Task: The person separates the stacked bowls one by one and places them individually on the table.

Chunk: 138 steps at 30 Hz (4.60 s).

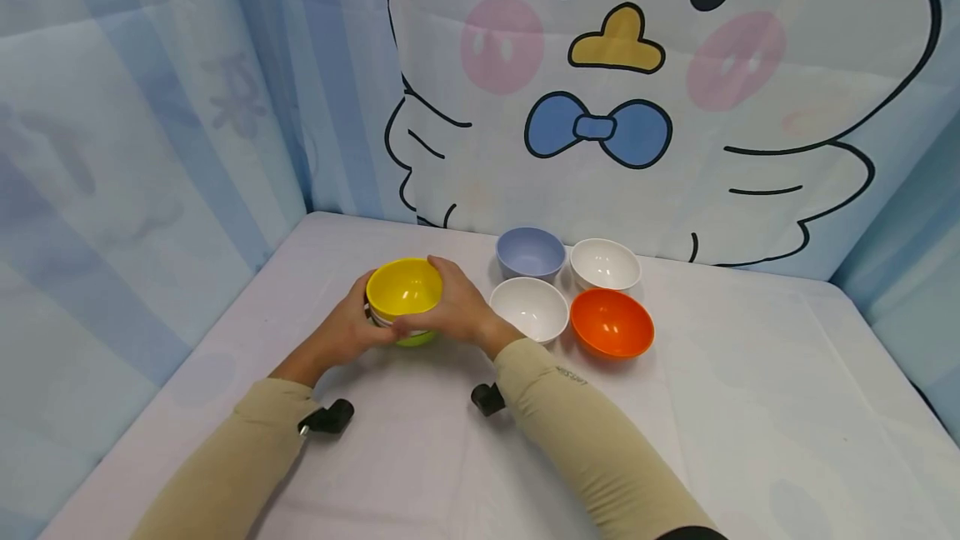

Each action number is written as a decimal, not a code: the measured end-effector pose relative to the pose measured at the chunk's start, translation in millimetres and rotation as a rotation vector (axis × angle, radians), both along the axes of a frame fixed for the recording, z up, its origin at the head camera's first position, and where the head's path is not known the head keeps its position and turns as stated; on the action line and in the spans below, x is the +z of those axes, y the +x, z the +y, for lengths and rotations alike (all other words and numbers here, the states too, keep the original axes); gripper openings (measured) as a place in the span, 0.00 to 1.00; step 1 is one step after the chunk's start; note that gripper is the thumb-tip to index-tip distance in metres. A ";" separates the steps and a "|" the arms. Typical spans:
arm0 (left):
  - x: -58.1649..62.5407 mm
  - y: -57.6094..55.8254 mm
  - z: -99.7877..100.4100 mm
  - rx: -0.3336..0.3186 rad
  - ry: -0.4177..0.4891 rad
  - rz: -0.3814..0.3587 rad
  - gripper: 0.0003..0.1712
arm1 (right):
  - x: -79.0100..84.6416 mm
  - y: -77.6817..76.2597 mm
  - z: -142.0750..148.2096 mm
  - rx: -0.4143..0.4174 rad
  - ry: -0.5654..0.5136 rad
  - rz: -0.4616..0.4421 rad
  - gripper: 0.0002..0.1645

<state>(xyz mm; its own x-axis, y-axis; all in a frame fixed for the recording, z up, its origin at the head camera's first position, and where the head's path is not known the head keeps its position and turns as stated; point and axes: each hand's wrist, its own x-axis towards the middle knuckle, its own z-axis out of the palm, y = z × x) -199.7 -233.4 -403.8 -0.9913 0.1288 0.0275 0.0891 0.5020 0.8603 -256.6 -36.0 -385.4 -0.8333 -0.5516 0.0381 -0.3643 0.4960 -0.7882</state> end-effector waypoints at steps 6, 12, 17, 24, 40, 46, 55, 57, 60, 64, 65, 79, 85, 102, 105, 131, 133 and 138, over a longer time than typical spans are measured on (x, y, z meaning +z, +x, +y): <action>-0.2 0.2 0.4 0.010 -0.005 -0.018 0.62 | -1.3 1.6 0.8 -0.016 -0.039 0.010 0.68; -0.9 -0.6 -0.4 0.006 -0.007 -0.011 0.62 | -2.4 2.1 0.5 -0.016 -0.059 0.042 0.68; -1.2 -0.1 -0.5 0.003 -0.001 -0.003 0.61 | -1.3 2.4 -0.2 -0.017 -0.075 0.083 0.66; -1.5 1.0 -0.7 -0.027 0.033 0.031 0.58 | 6.2 5.7 0.6 -0.044 -0.116 0.109 0.65; -0.8 -0.5 -1.9 -0.030 0.055 -0.011 0.60 | 35.9 15.6 28.1 -0.061 -0.213 0.192 0.64; -0.8 -0.3 -1.7 -0.015 0.014 -0.025 0.64 | 40.8 25.2 52.2 -0.101 -0.216 0.216 0.64; -1.1 1.4 0.5 0.005 -0.020 -0.032 0.66 | 35.7 48.0 108.9 -0.152 -0.198 0.186 0.62; -1.7 2.1 0.0 0.005 -0.017 -0.027 0.66 | 32.1 50.9 120.2 -0.160 -0.185 0.190 0.62; -2.2 2.3 -0.9 -0.001 -0.007 -0.015 0.65 | 28.1 54.9 134.4 -0.169 -0.169 0.198 0.61; -2.4 1.1 -1.1 -0.011 -0.001 -0.006 0.66 | 21.9 59.5 148.8 -0.169 -0.159 0.213 0.61; -2.6 0.6 -1.0 -0.012 0.001 -0.006 0.66 | 20.2 60.9 151.6 -0.173 -0.155 0.217 0.61; 1.6 -2.0 -0.4 0.001 -0.016 -0.036 0.66 | 1.4 80.7 166.2 -0.193 -0.115 0.216 0.61; 1.7 -2.3 -0.3 -0.002 -0.023 -0.032 0.66 | -3.0 88.1 168.1 -0.174 -0.132 0.210 0.60; 2.4 0.0 0.4 0.002 -0.028 -0.038 0.66 | -11.3 96.0 172.4 -0.133 -0.080 0.241 0.61; 2.3 -0.2 0.3 0.000 -0.024 -0.045 0.66 | -10.8 97.0 172.4 -0.116 -0.069 0.245 0.60; 1.3 -0.1 1.1 0.004 -0.028 -0.055 0.66 | -9.6 94.3 180.9 0.042 0.072 0.089 0.65; 1.2 -0.4 1.2 0.005 -0.030 -0.056 0.66 | -8.4 94.0 181.9 0.044 0.087 0.091 0.65; 0.5 -0.5 1.2 0.003 -0.030 -0.058 0.66 | -7.4 93.1 184.2 0.029 0.118 0.078 0.66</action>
